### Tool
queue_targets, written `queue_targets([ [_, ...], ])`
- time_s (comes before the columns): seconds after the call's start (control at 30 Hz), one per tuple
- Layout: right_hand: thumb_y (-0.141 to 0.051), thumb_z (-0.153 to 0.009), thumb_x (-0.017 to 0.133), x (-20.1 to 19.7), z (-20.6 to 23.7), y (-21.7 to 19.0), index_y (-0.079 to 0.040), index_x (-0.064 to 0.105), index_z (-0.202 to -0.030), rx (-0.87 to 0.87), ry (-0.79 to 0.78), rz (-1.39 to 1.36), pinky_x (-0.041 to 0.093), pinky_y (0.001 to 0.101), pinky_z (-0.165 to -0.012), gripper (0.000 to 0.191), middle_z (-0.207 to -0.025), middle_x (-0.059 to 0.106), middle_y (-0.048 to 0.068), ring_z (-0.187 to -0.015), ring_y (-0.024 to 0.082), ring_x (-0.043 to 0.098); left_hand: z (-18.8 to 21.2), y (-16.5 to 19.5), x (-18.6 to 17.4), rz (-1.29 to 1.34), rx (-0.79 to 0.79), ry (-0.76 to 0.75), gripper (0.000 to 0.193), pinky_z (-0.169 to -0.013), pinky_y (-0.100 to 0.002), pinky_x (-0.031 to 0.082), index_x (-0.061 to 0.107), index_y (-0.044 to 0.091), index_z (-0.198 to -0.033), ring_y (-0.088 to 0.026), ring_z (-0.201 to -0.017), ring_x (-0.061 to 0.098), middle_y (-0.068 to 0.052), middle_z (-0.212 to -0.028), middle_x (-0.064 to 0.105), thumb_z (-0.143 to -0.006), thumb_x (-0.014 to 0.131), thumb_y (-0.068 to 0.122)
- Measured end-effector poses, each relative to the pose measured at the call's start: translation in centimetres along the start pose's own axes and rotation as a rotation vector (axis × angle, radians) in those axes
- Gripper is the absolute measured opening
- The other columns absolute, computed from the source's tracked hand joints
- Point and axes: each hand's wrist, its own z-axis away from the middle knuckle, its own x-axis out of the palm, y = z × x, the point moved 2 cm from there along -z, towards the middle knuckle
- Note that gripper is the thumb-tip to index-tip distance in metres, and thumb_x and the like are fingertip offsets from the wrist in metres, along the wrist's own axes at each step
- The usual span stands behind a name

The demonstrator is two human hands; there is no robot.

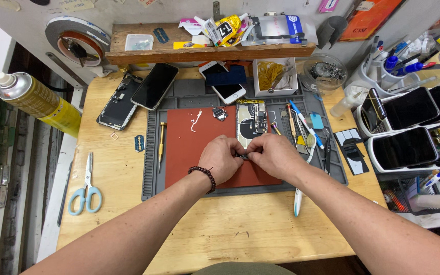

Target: The person uses a screwdriver to remove screws from a disassembled smartphone and then uses tweezers to detach and reposition internal components. The person handles the phone chassis, screws, and small connectors while working on a red mat.

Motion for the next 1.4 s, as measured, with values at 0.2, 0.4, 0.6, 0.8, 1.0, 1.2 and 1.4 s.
queue_targets([
  [0.2,-0.021,-0.090,0.070,-0.2,0.2,-0.8,-0.007,0.075,-0.099,0.016,-0.015,0.044,0.055,0.0383,-0.085,0.018,-0.100,0.073,0.010,-0.092,0.026,0.072,0.1,0.2,-0.3,0.026,-0.048,-0.022,0.025,-0.081,-0.036,0.057,0.073,0.008,-0.099,-0.023,-0.091,0.069,-0.008,-0.101,0.068,-0.075,0.081,0.011],
  [0.4,-0.018,-0.089,0.070,-0.5,0.2,-1.3,-0.007,0.076,-0.096,0.036,-0.051,0.047,0.056,0.0385,-0.085,0.015,-0.098,0.075,0.010,-0.091,0.025,0.073,0.2,0.4,-0.3,0.044,-0.067,-0.027,0.026,-0.081,-0.036,0.058,0.073,0.008,-0.099,-0.022,-0.091,0.070,-0.007,-0.101,0.068,-0.075,0.080,0.011],
  [0.6,-0.017,-0.087,0.071,-0.5,0.0,-1.5,-0.008,0.078,-0.096,0.049,-0.037,0.053,0.057,0.0392,-0.083,0.014,-0.094,0.079,0.009,-0.089,0.026,0.075,0.1,0.1,-0.1,0.026,-0.026,-0.008,0.021,-0.084,-0.037,0.057,0.075,0.009,-0.096,-0.024,-0.093,0.069,-0.009,-0.102,0.069,-0.076,0.079,0.011],
  [0.8,-0.016,-0.084,0.072,-0.2,0.0,-0.9,-0.009,0.078,-0.097,0.030,0.008,0.031,0.058,0.0390,-0.082,0.016,-0.094,0.079,0.009,-0.089,0.027,0.075,-0.2,-0.4,0.2,0.016,-0.009,-0.012,0.018,-0.084,-0.037,0.058,0.076,0.009,-0.095,-0.025,-0.095,0.069,-0.009,-0.104,0.069,-0.077,0.079,0.012],
  [1.0,-0.016,-0.084,0.074,-0.1,0.0,-0.2,-0.007,0.078,-0.097,-0.096,0.026,0.007,0.057,0.0374,-0.081,0.016,-0.098,0.076,0.010,-0.088,0.026,0.073,-0.1,-0.3,0.2,-0.008,0.004,-0.008,0.017,-0.084,-0.037,0.057,0.077,0.010,-0.093,-0.025,-0.094,0.068,-0.010,-0.100,0.068,-0.077,0.079,0.013],
  [1.2,-0.014,-0.082,0.076,-0.5,1.0,0.1,-0.008,0.077,-0.101,-0.065,-0.002,-0.056,0.058,0.0317,-0.077,0.020,-0.096,0.071,0.006,-0.078,0.018,0.071,-0.1,0.0,0.1,-0.014,0.005,0.003,0.015,-0.083,-0.036,0.057,0.077,0.011,-0.092,-0.023,-0.093,0.068,-0.008,-0.100,0.067,-0.077,0.079,0.013],
  [1.4,-0.014,-0.083,0.076,-0.5,1.1,-0.4,-0.010,0.078,-0.101,-0.047,-0.024,-0.028,0.057,0.0307,-0.079,0.019,-0.097,0.069,0.005,-0.080,0.017,0.069,-0.1,0.1,-0.1,-0.007,-0.002,-0.003,0.016,-0.082,-0.036,0.058,0.077,0.009,-0.092,-0.024,-0.091,0.069,-0.009,-0.099,0.068,-0.077,0.079,0.012],
])
